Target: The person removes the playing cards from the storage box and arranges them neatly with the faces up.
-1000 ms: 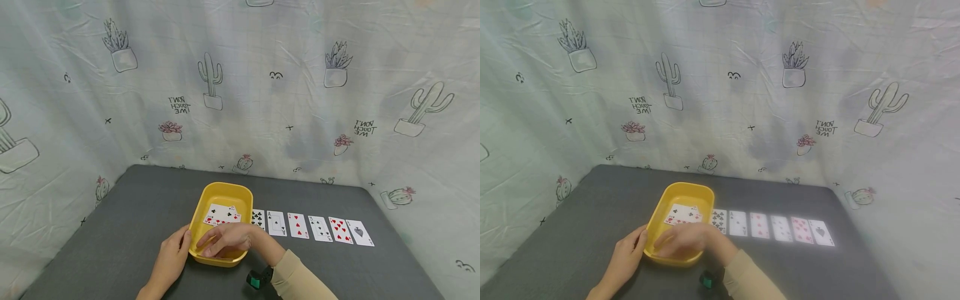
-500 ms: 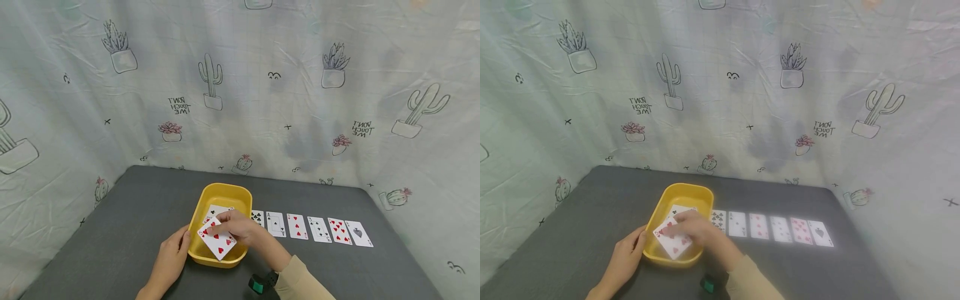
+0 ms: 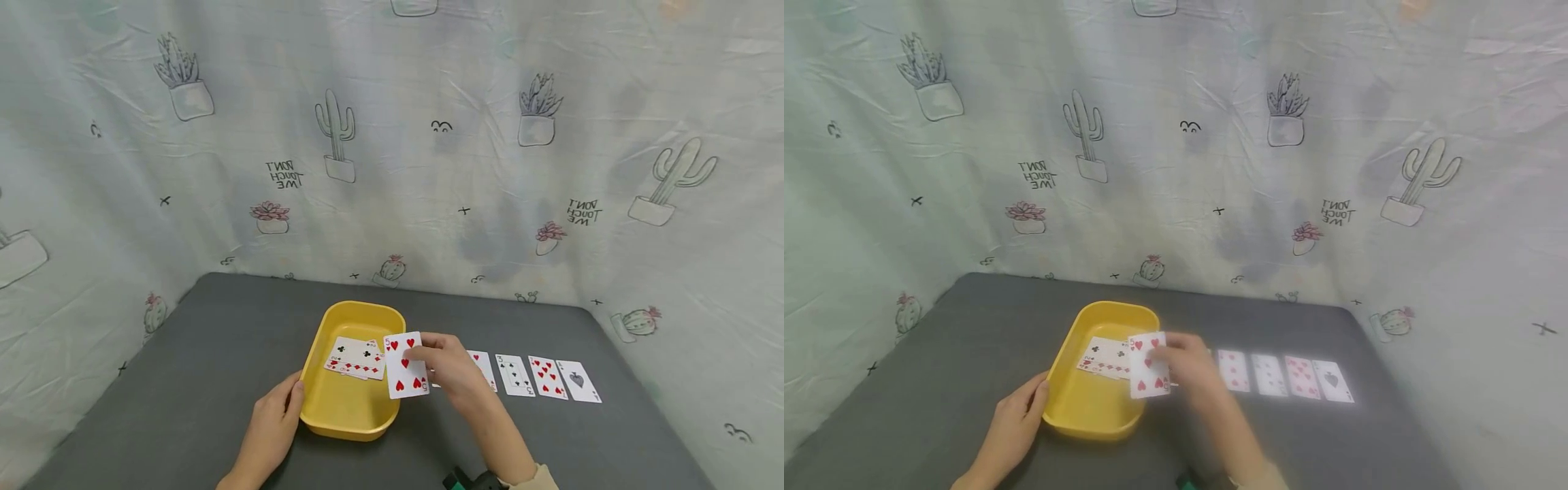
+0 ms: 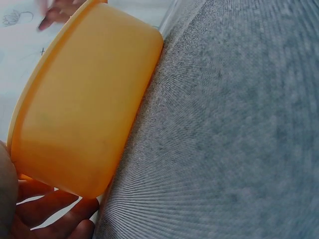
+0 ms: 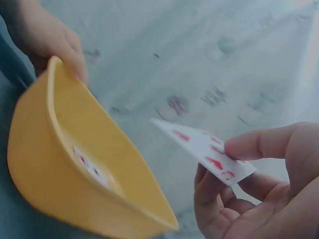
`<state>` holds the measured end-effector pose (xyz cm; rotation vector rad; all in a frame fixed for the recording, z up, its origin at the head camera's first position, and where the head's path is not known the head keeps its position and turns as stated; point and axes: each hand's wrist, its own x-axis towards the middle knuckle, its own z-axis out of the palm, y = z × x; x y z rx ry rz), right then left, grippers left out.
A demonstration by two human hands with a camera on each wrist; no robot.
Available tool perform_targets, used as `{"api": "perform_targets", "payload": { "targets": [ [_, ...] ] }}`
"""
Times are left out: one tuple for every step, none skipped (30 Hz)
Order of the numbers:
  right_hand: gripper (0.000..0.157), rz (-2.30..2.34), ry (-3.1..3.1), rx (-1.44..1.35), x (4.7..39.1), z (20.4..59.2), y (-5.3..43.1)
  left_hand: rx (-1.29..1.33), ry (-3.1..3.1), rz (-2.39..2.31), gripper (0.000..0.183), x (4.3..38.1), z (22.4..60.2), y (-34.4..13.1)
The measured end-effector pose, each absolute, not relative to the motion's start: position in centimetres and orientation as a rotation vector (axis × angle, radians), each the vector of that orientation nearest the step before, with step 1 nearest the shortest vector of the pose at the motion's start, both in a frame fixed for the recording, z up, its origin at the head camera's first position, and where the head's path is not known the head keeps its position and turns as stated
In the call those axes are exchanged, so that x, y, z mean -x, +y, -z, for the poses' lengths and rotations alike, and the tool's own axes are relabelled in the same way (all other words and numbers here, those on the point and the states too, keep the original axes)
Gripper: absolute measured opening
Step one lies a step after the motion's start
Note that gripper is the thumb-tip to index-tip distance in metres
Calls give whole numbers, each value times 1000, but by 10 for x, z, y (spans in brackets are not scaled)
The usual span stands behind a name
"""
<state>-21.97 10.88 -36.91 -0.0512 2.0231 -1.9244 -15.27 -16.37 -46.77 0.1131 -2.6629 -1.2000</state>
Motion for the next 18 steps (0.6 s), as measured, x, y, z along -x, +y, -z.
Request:
{"api": "perform_targets", "payload": {
  "targets": [
    [32,1927,2044,38,218,370,115,-114,-2662,1200,46,153,468,-164],
    [31,1940,2053,25,216,371,120,-114,-2662,1199,46,152,467,-164],
    [31,1952,2060,7,214,372,125,-115,-2664,1200,46,152,467,-164],
    [31,1962,2068,-11,211,373,129,-114,-2664,1198,47,152,466,-164],
    [31,1974,2069,-33,210,375,133,-114,-2662,1197,46,152,466,-164],
    [30,1989,2058,-55,208,376,137,-115,-2660,1196,45,152,466,-164],
    [30,2001,2050,-75,207,378,141,-113,-2658,1192,45,151,466,-164],
    [30,2014,2049,-89,205,380,145,-112,-2660,1191,44,151,466,-163],
    [30,2013,2060,-105,204,383,148,-111,-2658,1190,43,151,466,-163],
    [30,2007,2076,-117,204,386,151,-106,-2654,1189,43,151,467,-163],
    [29,1995,2092,-118,204,389,154,-104,-2652,1191,42,151,467,-163],
    [29,1973,2111,-110,204,393,157,-98,-2651,1191,42,151,467,-163],
    [28,1945,2135,-99,203,398,159,-94,-2648,1193,42,152,467,-163],
    [27,1912,2156,-85,203,403,161,-93,-2645,1199,42,152,467,-163],
    [26,1877,2173,-70,203,407,162,-93,-2643,1202,42,152,467,-163],
    [25,1848,2178,-51,202,412,162,-89,-2645,1204,42,152,467,-164],
    [24,1823,2174,-25,201,416,161,-88,-2647,1208,42,152,466,-164],
    [23,1810,2162,-8,201,420,160,-88,-2648,1210,42,152,466,-164]
  ]
}}
